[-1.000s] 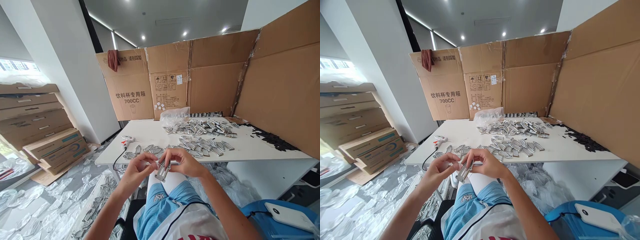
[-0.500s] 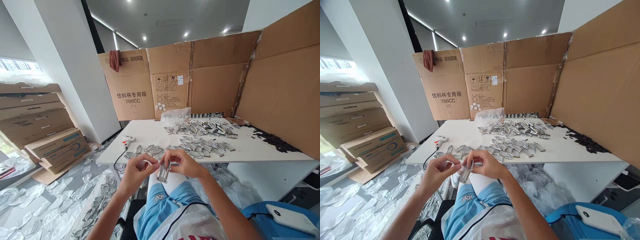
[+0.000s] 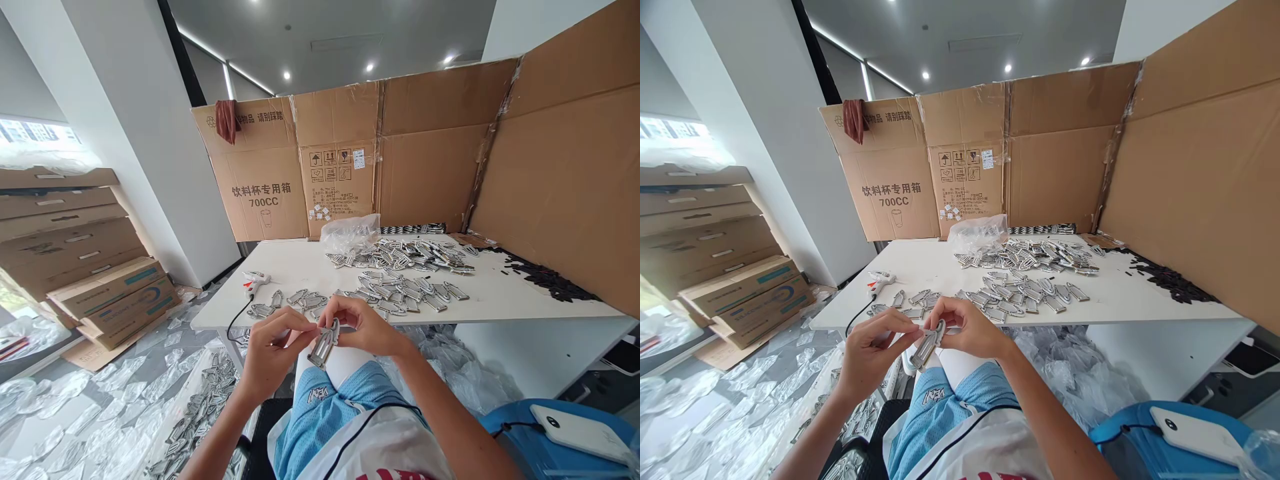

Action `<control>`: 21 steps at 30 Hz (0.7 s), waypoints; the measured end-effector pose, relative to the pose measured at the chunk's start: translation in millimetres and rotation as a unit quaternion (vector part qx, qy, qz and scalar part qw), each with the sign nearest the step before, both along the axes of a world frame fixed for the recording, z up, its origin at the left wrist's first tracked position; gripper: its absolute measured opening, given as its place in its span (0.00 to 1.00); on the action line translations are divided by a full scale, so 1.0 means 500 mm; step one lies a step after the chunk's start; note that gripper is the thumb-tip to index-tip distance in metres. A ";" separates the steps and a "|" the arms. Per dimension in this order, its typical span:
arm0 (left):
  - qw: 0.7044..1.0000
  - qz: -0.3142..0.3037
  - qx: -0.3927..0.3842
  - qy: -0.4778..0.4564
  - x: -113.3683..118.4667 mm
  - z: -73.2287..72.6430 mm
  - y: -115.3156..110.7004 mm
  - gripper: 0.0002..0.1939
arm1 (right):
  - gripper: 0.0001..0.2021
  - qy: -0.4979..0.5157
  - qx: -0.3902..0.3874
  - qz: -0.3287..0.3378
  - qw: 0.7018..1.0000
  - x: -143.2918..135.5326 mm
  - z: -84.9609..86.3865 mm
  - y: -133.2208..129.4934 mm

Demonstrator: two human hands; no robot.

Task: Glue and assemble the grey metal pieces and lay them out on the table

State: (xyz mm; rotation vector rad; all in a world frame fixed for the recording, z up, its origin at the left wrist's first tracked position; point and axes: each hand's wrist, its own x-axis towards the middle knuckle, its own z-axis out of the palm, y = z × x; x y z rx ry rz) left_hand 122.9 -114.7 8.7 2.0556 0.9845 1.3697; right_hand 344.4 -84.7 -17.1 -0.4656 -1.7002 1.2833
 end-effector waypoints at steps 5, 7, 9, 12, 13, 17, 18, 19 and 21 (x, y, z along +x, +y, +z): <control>0.999 -0.042 0.000 0.024 -0.006 -0.005 0.004 0.05 | 0.14 0.000 0.005 0.007 1.000 -0.002 -0.003 0.002; 0.996 -0.080 0.009 0.034 -0.009 -0.009 0.008 0.05 | 0.13 0.000 0.012 0.005 1.000 -0.002 -0.005 0.004; 0.992 -0.115 0.020 0.045 -0.011 -0.013 0.013 0.05 | 0.12 0.003 0.013 0.001 1.000 -0.003 -0.006 0.006; 0.990 -0.125 0.016 0.068 -0.013 -0.015 0.016 0.06 | 0.13 0.002 0.003 -0.004 1.000 -0.007 -0.007 0.007; 0.990 -0.119 0.008 0.078 -0.014 -0.015 0.017 0.06 | 0.13 -0.001 0.001 -0.006 1.000 -0.008 -0.008 0.007; 0.989 -0.094 -0.038 0.108 -0.016 -0.011 0.016 0.07 | 0.12 -0.015 -0.002 -0.012 1.000 -0.012 -0.007 0.004; 0.989 -0.092 -0.049 0.109 -0.016 -0.010 0.016 0.08 | 0.12 -0.017 -0.002 -0.013 1.000 -0.012 -0.007 0.003; 0.988 -0.092 -0.060 0.109 -0.016 -0.010 0.016 0.09 | 0.12 -0.019 -0.003 -0.015 1.000 -0.012 -0.007 0.002; 0.987 -0.089 -0.081 0.109 -0.015 -0.010 0.017 0.12 | 0.12 -0.023 -0.006 -0.015 1.000 -0.012 -0.006 0.000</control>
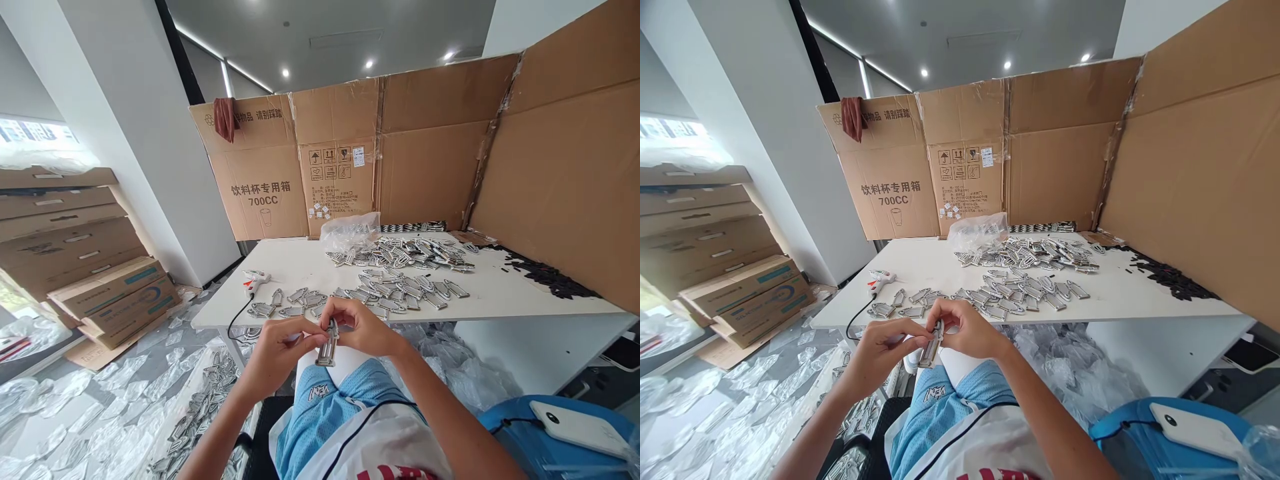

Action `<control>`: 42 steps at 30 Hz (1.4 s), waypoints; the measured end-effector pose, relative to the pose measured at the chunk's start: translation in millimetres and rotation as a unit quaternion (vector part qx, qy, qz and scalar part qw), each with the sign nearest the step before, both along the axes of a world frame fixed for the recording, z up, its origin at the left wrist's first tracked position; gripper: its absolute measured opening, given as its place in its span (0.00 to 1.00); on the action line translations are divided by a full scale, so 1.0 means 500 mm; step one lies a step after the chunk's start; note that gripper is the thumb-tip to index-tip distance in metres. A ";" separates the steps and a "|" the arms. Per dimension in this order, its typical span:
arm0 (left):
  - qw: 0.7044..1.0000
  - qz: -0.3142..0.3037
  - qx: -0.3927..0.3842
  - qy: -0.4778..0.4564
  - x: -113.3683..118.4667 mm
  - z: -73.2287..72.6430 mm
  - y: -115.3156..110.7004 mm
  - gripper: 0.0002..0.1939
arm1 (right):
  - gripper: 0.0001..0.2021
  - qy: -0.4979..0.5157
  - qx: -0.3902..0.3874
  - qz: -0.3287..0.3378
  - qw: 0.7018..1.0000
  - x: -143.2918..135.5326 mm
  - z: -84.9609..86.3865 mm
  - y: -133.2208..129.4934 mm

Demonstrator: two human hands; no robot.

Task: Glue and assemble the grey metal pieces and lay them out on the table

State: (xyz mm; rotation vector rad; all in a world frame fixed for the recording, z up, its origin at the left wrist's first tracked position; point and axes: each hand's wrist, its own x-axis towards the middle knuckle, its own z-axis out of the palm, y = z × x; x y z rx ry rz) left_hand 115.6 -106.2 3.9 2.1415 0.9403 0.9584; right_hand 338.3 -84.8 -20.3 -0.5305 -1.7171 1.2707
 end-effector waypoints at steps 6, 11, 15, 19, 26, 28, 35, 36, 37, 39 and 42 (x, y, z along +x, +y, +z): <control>0.999 0.032 -0.032 -0.011 0.004 -0.002 0.003 0.18 | 0.15 0.000 -0.030 -0.006 1.000 -0.006 -0.003 -0.001; 0.995 0.016 -0.073 -0.061 0.008 0.001 0.003 0.24 | 0.12 -0.005 -0.024 0.002 1.000 -0.009 -0.003 -0.002; 0.994 0.021 -0.084 -0.072 0.010 -0.002 0.006 0.26 | 0.11 -0.005 -0.014 -0.004 1.000 -0.009 -0.005 0.001; 0.991 -0.002 -0.102 -0.092 0.011 -0.008 0.011 0.24 | 0.10 0.002 -0.012 -0.034 0.999 -0.012 -0.013 0.007; 0.996 0.003 -0.073 -0.047 0.012 0.005 0.008 0.25 | 0.05 0.015 0.026 -0.026 0.999 -0.020 -0.020 0.012; 0.997 0.016 -0.072 -0.030 0.009 0.010 0.005 0.26 | 0.06 0.033 0.042 -0.043 0.998 -0.019 -0.019 0.012; 0.995 0.065 -0.077 -0.018 0.012 0.005 0.007 0.22 | 0.13 0.064 0.044 -0.084 0.993 -0.012 -0.007 0.008; 0.994 0.064 -0.086 -0.018 0.014 0.003 0.008 0.21 | 0.13 0.063 0.048 -0.086 0.993 -0.012 -0.005 0.007; 0.993 0.059 -0.100 -0.014 0.015 0.000 0.010 0.20 | 0.14 0.061 0.054 -0.090 0.993 -0.012 -0.004 0.005; 0.989 0.032 -0.145 0.005 0.015 -0.005 0.013 0.22 | 0.14 0.055 0.070 -0.100 0.991 -0.013 -0.001 0.002; 0.972 -0.016 -0.233 0.011 0.012 -0.009 0.017 0.27 | 0.14 0.019 0.109 -0.133 0.985 -0.018 -0.001 -0.001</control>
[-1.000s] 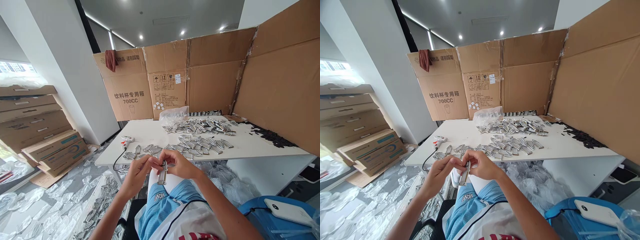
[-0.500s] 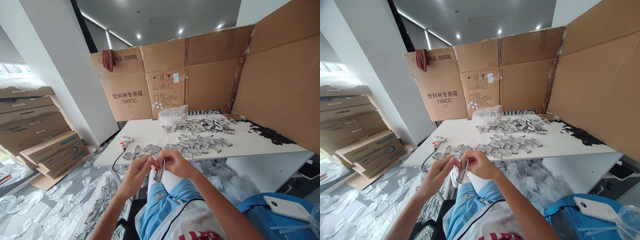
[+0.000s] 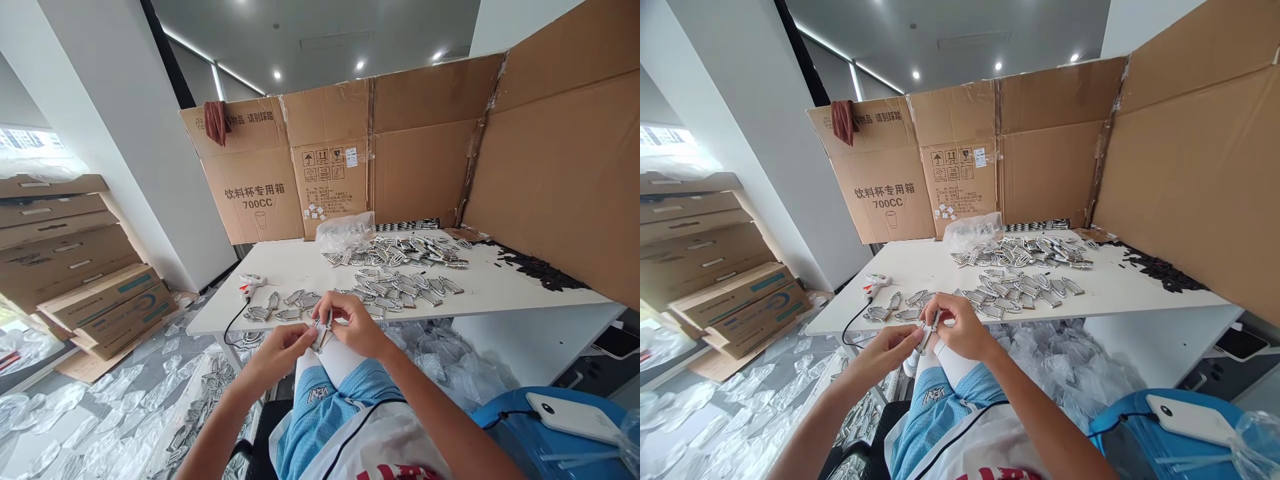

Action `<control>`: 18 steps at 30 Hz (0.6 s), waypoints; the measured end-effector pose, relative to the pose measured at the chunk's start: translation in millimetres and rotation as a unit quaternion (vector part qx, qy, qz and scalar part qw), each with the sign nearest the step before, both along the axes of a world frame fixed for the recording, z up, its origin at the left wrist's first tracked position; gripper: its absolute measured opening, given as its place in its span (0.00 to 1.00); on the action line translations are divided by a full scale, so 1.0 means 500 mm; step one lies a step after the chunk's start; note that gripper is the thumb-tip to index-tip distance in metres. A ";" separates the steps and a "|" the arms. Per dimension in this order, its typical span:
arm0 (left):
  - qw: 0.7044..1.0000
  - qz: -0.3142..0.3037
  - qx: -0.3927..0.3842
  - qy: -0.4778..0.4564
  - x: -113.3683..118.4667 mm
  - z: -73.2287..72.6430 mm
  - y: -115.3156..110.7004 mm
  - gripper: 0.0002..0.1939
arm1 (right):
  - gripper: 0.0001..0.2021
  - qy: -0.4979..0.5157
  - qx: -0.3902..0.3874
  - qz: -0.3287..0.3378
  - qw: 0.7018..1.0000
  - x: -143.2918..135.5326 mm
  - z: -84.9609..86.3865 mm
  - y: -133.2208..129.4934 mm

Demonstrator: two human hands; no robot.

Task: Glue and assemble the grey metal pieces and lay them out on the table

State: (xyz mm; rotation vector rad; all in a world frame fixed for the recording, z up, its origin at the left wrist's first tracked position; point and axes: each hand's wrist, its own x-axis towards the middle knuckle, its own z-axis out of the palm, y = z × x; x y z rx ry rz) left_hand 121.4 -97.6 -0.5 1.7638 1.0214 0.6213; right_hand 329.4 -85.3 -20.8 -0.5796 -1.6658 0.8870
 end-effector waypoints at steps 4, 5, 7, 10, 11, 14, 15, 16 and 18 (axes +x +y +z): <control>0.998 0.045 -0.033 -0.026 -0.007 -0.002 0.010 0.25 | 0.14 -0.063 0.056 -0.062 0.995 -0.005 -0.005 -0.001; 0.997 0.069 -0.019 -0.023 -0.009 -0.002 0.013 0.25 | 0.14 -0.077 0.063 -0.063 0.993 -0.006 -0.006 -0.001; 0.994 0.109 0.011 -0.017 -0.013 -0.005 0.022 0.24 | 0.12 -0.109 0.067 -0.047 0.991 -0.007 -0.010 -0.002; 0.990 0.134 0.038 -0.009 -0.019 -0.011 0.034 0.25 | 0.10 -0.152 0.071 -0.025 0.985 -0.009 -0.013 -0.004; 0.990 0.135 0.042 -0.005 -0.021 -0.014 0.037 0.25 | 0.09 -0.157 0.073 -0.025 0.985 -0.011 -0.014 -0.005; 0.990 0.135 0.048 -0.005 -0.023 -0.019 0.041 0.28 | 0.06 -0.143 0.079 -0.035 0.986 -0.014 -0.014 -0.004; 0.989 0.137 0.049 -0.010 -0.022 -0.019 0.041 0.29 | 0.06 -0.134 0.083 -0.042 0.987 -0.013 -0.014 -0.002; 0.988 0.142 0.051 -0.018 -0.022 -0.020 0.040 0.29 | 0.06 -0.127 0.088 -0.052 0.987 -0.011 -0.014 0.002; 0.985 0.158 0.051 -0.039 -0.021 -0.019 0.038 0.29 | 0.06 -0.121 0.094 -0.089 0.984 -0.003 -0.018 0.014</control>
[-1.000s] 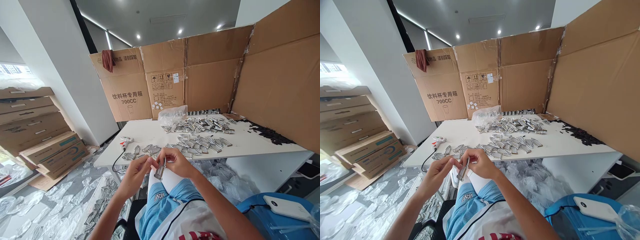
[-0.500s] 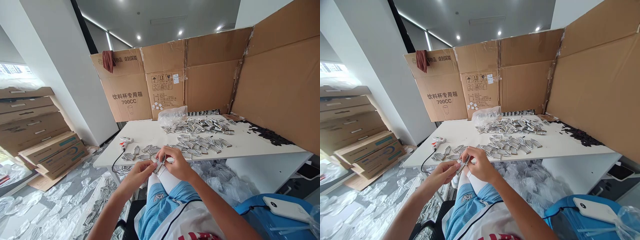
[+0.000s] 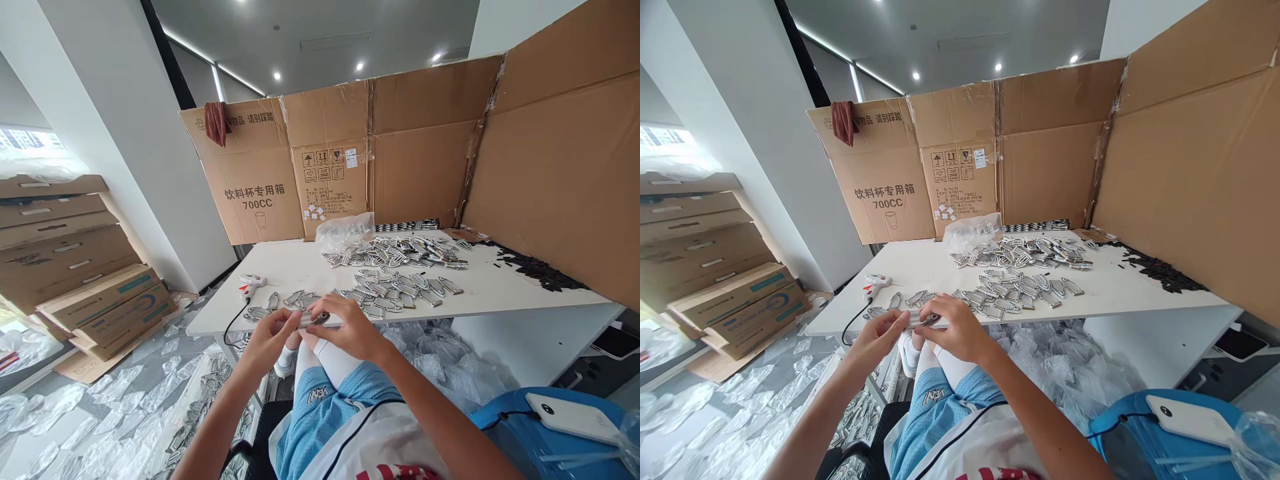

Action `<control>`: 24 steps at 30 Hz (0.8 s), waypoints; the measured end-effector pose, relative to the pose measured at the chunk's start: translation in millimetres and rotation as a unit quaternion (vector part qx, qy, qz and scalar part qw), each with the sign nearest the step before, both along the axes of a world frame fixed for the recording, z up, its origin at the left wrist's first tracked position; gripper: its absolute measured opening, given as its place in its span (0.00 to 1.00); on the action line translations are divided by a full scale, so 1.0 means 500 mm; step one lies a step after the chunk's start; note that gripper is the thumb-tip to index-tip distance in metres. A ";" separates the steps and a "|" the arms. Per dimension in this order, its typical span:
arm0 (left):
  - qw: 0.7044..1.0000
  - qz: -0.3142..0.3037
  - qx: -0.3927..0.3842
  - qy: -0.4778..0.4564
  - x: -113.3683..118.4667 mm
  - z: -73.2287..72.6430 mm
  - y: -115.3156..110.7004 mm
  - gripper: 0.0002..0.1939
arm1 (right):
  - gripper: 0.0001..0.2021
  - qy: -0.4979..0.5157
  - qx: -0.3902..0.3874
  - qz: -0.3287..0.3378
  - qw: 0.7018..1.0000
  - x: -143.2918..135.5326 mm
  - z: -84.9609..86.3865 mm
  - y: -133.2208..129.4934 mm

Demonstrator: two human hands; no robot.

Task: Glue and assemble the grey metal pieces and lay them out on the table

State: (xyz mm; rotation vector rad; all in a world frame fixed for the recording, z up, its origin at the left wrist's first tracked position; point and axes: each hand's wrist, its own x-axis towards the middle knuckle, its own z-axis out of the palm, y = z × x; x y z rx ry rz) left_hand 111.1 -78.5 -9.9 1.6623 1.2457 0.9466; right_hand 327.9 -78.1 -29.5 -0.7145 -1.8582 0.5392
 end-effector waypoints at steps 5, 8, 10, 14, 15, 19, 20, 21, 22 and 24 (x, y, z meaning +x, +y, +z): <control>0.993 0.026 -0.024 -0.112 0.000 0.007 -0.003 0.29 | 0.05 -0.006 0.020 -0.164 0.986 0.038 -0.035 0.056; 0.989 0.028 -0.030 -0.145 0.000 0.012 -0.004 0.29 | 0.05 -0.024 0.023 -0.249 0.968 0.054 -0.070 0.090; 0.988 0.026 -0.034 -0.145 0.000 0.013 -0.005 0.29 | 0.05 -0.050 0.023 -0.282 0.958 0.057 -0.091 0.105; 0.989 0.025 -0.038 -0.138 -0.001 0.015 -0.011 0.29 | 0.06 -0.110 0.022 -0.298 0.948 0.054 -0.120 0.121; 0.990 0.026 -0.038 -0.136 0.000 0.017 -0.012 0.28 | 0.06 -0.121 0.021 -0.298 0.947 0.053 -0.125 0.124; 0.989 0.026 -0.037 -0.137 0.002 0.025 -0.016 0.27 | 0.06 -0.141 0.021 -0.305 0.941 0.050 -0.145 0.130; 0.989 0.024 -0.040 -0.142 0.002 0.027 -0.017 0.26 | 0.05 -0.140 0.023 -0.309 0.940 0.049 -0.149 0.130; 0.988 0.023 -0.045 -0.149 0.002 0.029 -0.018 0.24 | 0.05 -0.137 0.027 -0.312 0.940 0.049 -0.153 0.131; 0.986 0.020 -0.052 -0.155 0.002 0.030 -0.018 0.22 | 0.05 -0.133 0.034 -0.313 0.940 0.048 -0.155 0.133; 0.983 0.012 -0.070 -0.168 -0.002 0.031 -0.018 0.18 | 0.07 -0.120 0.046 -0.317 0.939 0.052 -0.155 0.139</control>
